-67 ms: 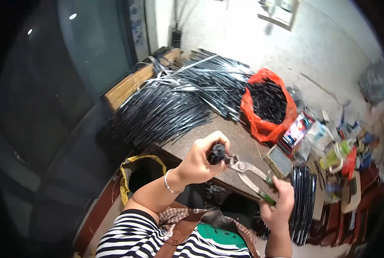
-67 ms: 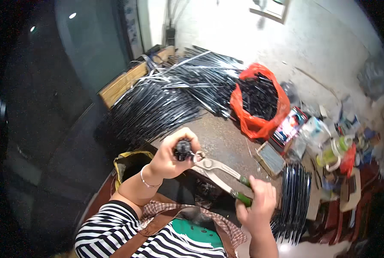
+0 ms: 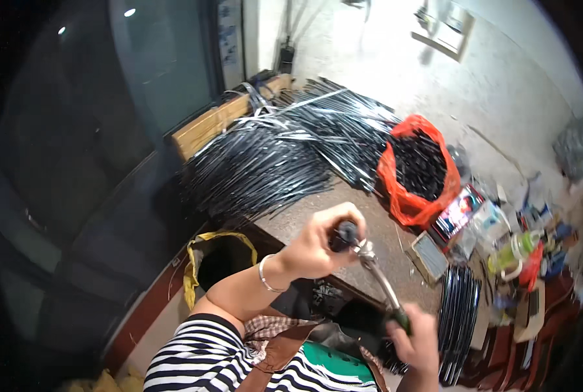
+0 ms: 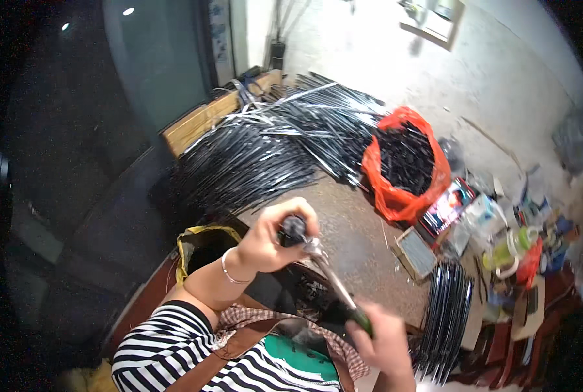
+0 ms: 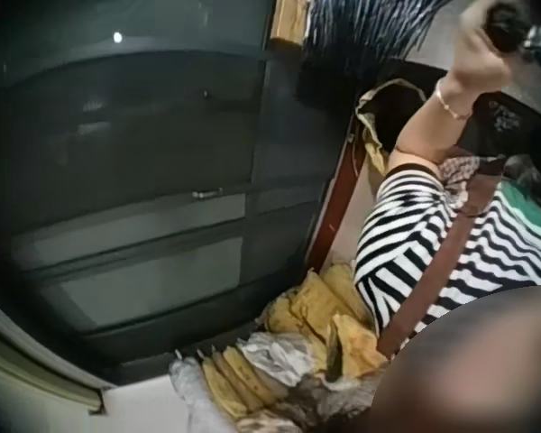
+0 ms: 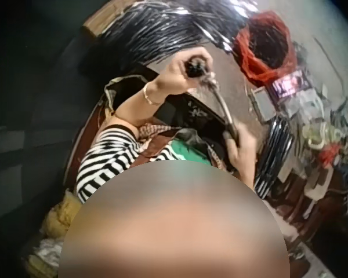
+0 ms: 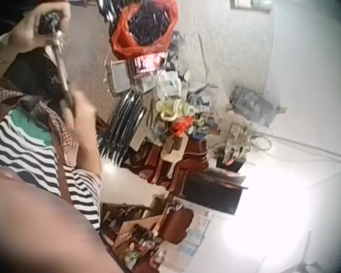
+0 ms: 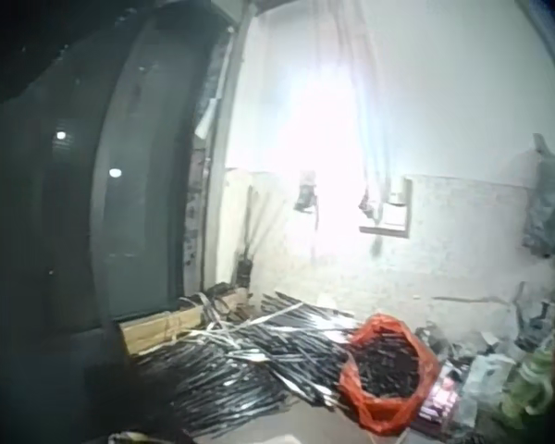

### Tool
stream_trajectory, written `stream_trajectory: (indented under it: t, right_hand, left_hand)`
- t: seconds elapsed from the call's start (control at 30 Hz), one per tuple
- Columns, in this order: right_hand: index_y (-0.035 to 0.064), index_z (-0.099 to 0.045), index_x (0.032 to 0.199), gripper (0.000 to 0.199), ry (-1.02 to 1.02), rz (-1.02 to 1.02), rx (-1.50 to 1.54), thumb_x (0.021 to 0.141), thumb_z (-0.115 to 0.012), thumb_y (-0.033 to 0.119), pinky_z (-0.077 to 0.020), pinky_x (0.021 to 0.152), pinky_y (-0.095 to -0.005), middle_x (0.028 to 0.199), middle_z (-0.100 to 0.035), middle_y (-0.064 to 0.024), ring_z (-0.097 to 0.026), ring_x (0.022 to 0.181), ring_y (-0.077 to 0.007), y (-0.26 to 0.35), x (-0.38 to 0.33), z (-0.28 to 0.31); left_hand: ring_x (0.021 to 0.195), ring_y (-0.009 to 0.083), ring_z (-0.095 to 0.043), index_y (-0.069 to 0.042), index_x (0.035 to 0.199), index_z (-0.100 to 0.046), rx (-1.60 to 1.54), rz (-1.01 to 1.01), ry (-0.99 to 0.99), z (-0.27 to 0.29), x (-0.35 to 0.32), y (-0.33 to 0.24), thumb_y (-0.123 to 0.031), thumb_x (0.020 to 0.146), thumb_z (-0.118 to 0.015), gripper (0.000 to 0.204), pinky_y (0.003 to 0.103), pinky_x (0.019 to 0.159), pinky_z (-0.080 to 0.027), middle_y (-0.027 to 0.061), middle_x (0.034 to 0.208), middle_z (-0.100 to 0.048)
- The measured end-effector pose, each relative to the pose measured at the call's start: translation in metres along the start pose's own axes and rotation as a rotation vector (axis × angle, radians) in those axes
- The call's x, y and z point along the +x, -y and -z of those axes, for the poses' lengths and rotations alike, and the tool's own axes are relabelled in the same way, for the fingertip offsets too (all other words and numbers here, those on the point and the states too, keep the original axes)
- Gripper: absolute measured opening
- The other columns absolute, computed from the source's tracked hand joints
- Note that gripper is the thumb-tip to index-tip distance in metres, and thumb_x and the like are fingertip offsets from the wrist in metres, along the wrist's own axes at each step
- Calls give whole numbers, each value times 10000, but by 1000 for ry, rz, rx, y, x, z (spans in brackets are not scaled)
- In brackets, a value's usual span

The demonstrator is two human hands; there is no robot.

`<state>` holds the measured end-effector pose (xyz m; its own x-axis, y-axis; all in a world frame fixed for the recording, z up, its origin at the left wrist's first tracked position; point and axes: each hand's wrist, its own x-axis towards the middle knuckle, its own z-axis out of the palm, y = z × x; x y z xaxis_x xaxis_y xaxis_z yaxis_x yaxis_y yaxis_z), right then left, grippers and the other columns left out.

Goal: Assembling and crimping wire bundles with connectors at a manufacturing workstation.

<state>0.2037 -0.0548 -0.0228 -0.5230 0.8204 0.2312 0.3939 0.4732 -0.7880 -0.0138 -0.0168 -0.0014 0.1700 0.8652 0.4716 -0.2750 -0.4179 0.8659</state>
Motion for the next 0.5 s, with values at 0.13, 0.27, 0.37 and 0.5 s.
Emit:
stream_trajectory:
  t: [0.13, 0.27, 0.37, 0.5]
  right_hand:
    - [-34, -414, 869, 308, 519, -324, 887, 587, -533, 6, -374, 379, -237, 522, -487, -76, -463, 397, -142, -17, -4, -18]
    - [14, -389, 940, 425, -310, 49, -201, 541, -537, 28, -352, 435, -216, 588, -453, -38, -420, 473, -125, -10, 8, -23]
    - [-12, -449, 858, 293, -254, 305, -413, 578, -532, 17, -377, 456, -230, 608, -488, -79, -466, 496, -139, -3, 10, -1]
    - [-44, -448, 856, 244, 447, -433, 846, 653, -519, 71, -389, 418, -251, 558, -503, -128, -484, 430, -188, -24, -8, -13]
  left_hand:
    - [593, 53, -395, -33, 723, -424, -17, 10, 225, -12, 7, 8, 33, 577, -572, 219, 179, 545, -335, -5, 668, -437]
    - [604, 66, -397, -32, 750, -414, 250, -38, 116, 0, 2, 4, 63, 554, -503, 236, 192, 550, -338, 3, 671, -432]
    - [614, 69, -405, -18, 769, -420, 96, -14, 110, 6, 0, 2, 66, 567, -531, 246, 192, 563, -345, 9, 681, -433]
    - [601, 80, -408, -6, 792, -429, 132, -175, 220, -1, 7, 5, 60, 570, -538, 256, 191, 561, -349, 16, 684, -437]
